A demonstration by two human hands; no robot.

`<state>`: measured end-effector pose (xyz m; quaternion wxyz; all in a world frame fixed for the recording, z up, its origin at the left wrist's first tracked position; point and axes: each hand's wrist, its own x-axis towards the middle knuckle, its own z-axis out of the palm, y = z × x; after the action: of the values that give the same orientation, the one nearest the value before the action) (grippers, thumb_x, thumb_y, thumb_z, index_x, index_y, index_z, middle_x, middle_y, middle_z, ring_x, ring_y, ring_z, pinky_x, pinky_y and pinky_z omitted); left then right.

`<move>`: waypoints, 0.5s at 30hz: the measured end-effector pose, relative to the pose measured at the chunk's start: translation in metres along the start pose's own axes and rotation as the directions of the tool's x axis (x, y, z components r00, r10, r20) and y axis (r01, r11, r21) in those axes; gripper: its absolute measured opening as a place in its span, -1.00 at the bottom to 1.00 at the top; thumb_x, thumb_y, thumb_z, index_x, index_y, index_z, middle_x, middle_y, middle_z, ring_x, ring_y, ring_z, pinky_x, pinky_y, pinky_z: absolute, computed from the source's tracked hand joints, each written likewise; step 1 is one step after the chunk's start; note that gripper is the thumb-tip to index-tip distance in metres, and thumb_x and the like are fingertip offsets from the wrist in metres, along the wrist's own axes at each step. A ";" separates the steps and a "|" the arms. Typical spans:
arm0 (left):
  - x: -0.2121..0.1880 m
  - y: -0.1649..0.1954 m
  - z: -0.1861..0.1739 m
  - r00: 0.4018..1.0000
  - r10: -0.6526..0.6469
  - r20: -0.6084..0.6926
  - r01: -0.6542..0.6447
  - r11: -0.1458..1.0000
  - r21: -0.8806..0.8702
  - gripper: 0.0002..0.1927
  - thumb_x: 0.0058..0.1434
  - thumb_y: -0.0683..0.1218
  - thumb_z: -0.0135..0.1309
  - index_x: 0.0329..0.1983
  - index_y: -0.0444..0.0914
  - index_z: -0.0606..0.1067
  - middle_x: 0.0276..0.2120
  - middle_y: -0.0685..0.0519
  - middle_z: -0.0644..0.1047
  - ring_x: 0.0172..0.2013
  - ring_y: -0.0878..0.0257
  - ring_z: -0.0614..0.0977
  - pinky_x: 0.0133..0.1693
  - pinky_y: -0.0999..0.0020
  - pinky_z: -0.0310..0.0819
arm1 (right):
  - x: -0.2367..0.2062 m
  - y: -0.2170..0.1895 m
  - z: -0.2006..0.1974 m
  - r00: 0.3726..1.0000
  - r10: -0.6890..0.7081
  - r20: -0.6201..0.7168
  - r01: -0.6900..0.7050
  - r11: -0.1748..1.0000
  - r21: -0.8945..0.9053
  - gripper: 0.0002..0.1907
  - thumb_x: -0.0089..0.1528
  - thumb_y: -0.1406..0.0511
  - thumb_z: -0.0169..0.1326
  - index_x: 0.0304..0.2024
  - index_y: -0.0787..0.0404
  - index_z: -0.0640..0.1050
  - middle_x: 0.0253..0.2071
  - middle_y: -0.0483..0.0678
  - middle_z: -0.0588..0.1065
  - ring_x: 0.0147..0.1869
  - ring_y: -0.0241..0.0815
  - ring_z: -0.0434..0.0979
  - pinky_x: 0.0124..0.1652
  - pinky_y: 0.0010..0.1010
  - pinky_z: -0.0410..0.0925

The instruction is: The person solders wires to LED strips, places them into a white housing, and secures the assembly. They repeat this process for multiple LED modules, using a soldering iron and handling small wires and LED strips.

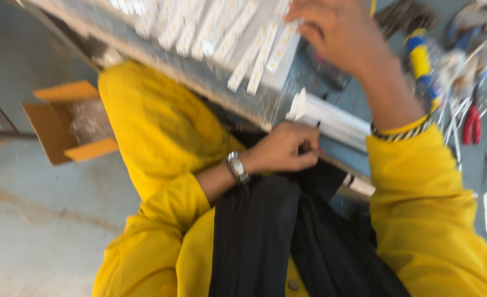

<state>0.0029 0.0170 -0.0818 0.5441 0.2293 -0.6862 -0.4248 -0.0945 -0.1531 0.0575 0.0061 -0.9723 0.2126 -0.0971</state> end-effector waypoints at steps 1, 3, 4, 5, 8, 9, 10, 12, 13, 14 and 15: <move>0.000 0.001 -0.001 1.000 -0.021 0.013 0.021 1.000 0.004 -0.81 0.11 -0.05 0.20 -0.38 -0.24 0.49 -0.44 0.01 0.55 -0.40 0.14 0.60 -0.31 0.27 0.48 | 0.005 0.002 -0.008 0.994 -0.081 -0.069 0.084 0.996 0.030 -0.82 0.37 0.38 0.18 0.02 0.21 0.59 0.06 0.02 0.59 0.13 0.05 0.59 0.16 -0.16 0.45; 0.003 0.002 -0.002 0.990 -0.135 0.052 0.137 0.990 -0.040 -0.82 0.13 -0.03 0.19 -0.37 -0.24 0.51 -0.47 0.03 0.56 -0.47 0.18 0.60 -0.37 0.29 0.50 | 0.011 0.001 -0.019 0.990 0.021 -0.140 -0.001 0.991 0.137 -0.76 0.30 0.42 0.26 0.02 0.23 0.59 0.08 0.06 0.57 0.16 0.07 0.59 0.15 -0.18 0.44; 0.005 0.003 -0.002 0.993 -0.115 0.041 0.117 0.992 -0.045 -0.82 0.14 -0.04 0.19 -0.37 -0.24 0.52 -0.45 0.03 0.56 -0.46 0.19 0.60 -0.37 0.31 0.50 | 0.012 0.001 -0.025 0.982 0.072 -0.174 -0.038 0.981 0.191 -0.72 0.27 0.43 0.30 0.02 0.24 0.59 0.09 0.08 0.57 0.18 0.08 0.59 0.14 -0.19 0.44; 0.006 0.004 -0.002 0.995 -0.095 0.032 0.097 0.994 -0.052 -0.83 0.15 -0.05 0.19 -0.38 -0.24 0.52 -0.44 0.03 0.56 -0.46 0.19 0.61 -0.38 0.32 0.50 | 0.013 -0.001 -0.032 0.966 0.111 -0.233 -0.061 0.976 0.211 -0.71 0.25 0.45 0.31 0.01 0.26 0.58 0.06 0.08 0.58 0.16 0.07 0.60 0.13 -0.22 0.44; 0.012 0.006 -0.002 0.999 -0.053 0.002 0.053 0.998 -0.044 -0.82 0.12 -0.06 0.23 -0.38 -0.25 0.51 -0.43 0.03 0.58 -0.42 0.20 0.63 -0.34 0.34 0.52 | 0.008 -0.008 -0.050 0.898 0.218 -0.382 -0.124 0.959 0.257 -0.70 0.20 0.47 0.32 -0.02 0.28 0.58 0.01 0.05 0.59 0.11 -0.01 0.63 0.10 -0.29 0.45; 0.012 0.007 -0.001 0.992 -0.125 0.026 0.127 0.990 -0.061 -0.82 0.12 -0.06 0.22 -0.39 -0.26 0.51 -0.44 0.03 0.58 -0.43 0.22 0.64 -0.34 0.36 0.53 | 0.004 -0.009 -0.056 0.870 0.258 -0.419 -0.148 0.949 0.277 -0.70 0.19 0.47 0.32 -0.03 0.29 0.59 -0.01 0.04 0.59 0.09 -0.04 0.64 0.10 -0.31 0.45; 0.012 0.008 0.000 0.977 -0.205 0.052 0.209 0.975 -0.082 -0.82 0.12 -0.06 0.22 -0.39 -0.26 0.51 -0.45 0.03 0.58 -0.45 0.25 0.65 -0.35 0.38 0.55 | -0.001 -0.010 -0.063 0.847 0.270 -0.458 -0.127 0.939 0.319 -0.72 0.22 0.47 0.32 -0.02 0.30 0.58 0.00 0.04 0.59 0.11 -0.06 0.63 0.12 -0.32 0.46; 0.011 0.007 0.001 0.985 -0.165 0.054 0.168 0.985 -0.047 -0.84 0.11 -0.07 0.23 -0.39 -0.26 0.54 -0.42 0.03 0.61 -0.42 0.25 0.65 -0.34 0.37 0.54 | -0.019 -0.015 -0.073 0.805 0.317 -0.501 -0.091 0.901 0.424 -0.75 0.29 0.46 0.31 -0.01 0.33 0.57 0.03 0.04 0.59 0.13 -0.09 0.61 0.16 -0.32 0.47; 0.009 0.007 0.002 0.986 -0.162 0.049 0.164 0.986 -0.035 -0.85 0.11 -0.08 0.23 -0.38 -0.26 0.55 -0.41 0.03 0.62 -0.41 0.26 0.64 -0.34 0.36 0.53 | -0.028 -0.015 -0.078 0.773 0.294 -0.562 -0.020 0.897 0.442 -0.76 0.33 0.45 0.33 -0.01 0.33 0.55 0.03 0.03 0.58 0.11 -0.14 0.62 0.14 -0.35 0.48; 0.008 0.006 0.003 0.988 -0.144 0.056 0.146 0.989 -0.037 -0.87 0.12 -0.09 0.22 -0.37 -0.25 0.55 -0.39 0.03 0.63 -0.38 0.26 0.65 -0.31 0.36 0.53 | -0.040 -0.015 -0.085 0.738 0.280 -0.614 0.049 0.885 0.463 -0.77 0.38 0.44 0.35 -0.02 0.34 0.53 0.03 0.01 0.59 0.09 -0.19 0.63 0.12 -0.38 0.50; 0.006 0.005 0.004 0.989 -0.133 0.063 0.136 0.990 -0.044 -0.88 0.14 -0.11 0.21 -0.35 -0.25 0.55 -0.36 0.03 0.63 -0.34 0.27 0.65 -0.27 0.36 0.53 | -0.054 -0.014 -0.092 0.700 0.289 -0.653 0.080 0.877 0.473 -0.77 0.38 0.44 0.35 -0.02 0.33 0.54 0.03 0.01 0.58 0.09 -0.19 0.62 0.11 -0.38 0.50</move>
<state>-0.0015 0.0166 -0.0743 0.4988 0.2490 -0.6746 -0.4838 -0.1543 -0.1157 0.1385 0.1637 -0.8142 0.2252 -0.5095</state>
